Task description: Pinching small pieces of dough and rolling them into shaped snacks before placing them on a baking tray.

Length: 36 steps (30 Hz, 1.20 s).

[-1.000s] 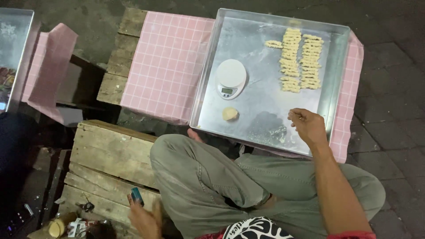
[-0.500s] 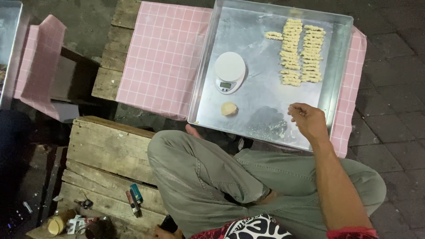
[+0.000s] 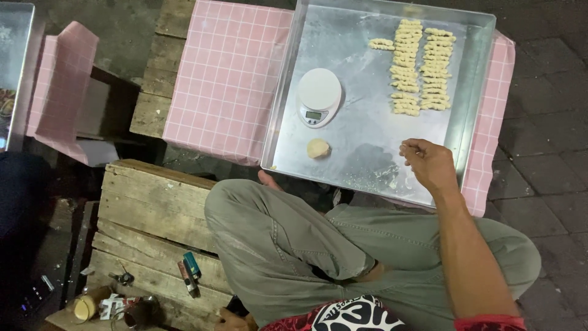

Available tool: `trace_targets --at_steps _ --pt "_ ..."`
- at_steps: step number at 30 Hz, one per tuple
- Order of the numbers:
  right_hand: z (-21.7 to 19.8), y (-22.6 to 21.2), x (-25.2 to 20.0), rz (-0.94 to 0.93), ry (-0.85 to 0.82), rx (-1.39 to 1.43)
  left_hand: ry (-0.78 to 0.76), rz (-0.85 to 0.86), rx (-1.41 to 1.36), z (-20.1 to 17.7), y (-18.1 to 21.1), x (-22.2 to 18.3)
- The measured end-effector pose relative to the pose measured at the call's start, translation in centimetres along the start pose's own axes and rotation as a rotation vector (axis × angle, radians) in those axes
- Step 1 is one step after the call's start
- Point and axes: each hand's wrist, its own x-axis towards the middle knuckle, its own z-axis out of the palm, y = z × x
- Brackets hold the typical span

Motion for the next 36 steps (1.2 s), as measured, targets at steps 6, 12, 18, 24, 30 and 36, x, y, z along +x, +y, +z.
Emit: trace_targets --at_steps 6,12,18,24,30,36 --pt "0.1 0.2 0.1 0.018 -0.012 0.007 0.178 0.126 -0.075 4.2 -3.1 1.3" --pt "0.1 0.1 0.0 0.016 -0.027 0.007 -0.211 0.616 0.514 -6.0 1.7 0.1" --pt "0.7 -0.1 -0.3 -0.063 -0.052 -0.055 -0.335 0.770 -0.408 -27.0 29.8 -9.0" --pt "2.8 0.3 -0.4 -0.188 -0.163 -0.231 -0.584 1.629 -0.599 -27.9 43.8 -16.0" --pt "5.5 0.1 0.6 -0.425 -0.221 -0.393 -0.587 1.990 0.118 -12.8 49.2 -25.0" --pt "8.1 0.2 1.5 -0.515 -0.374 -0.076 -0.283 2.161 -0.049 -5.3 48.7 -29.3"
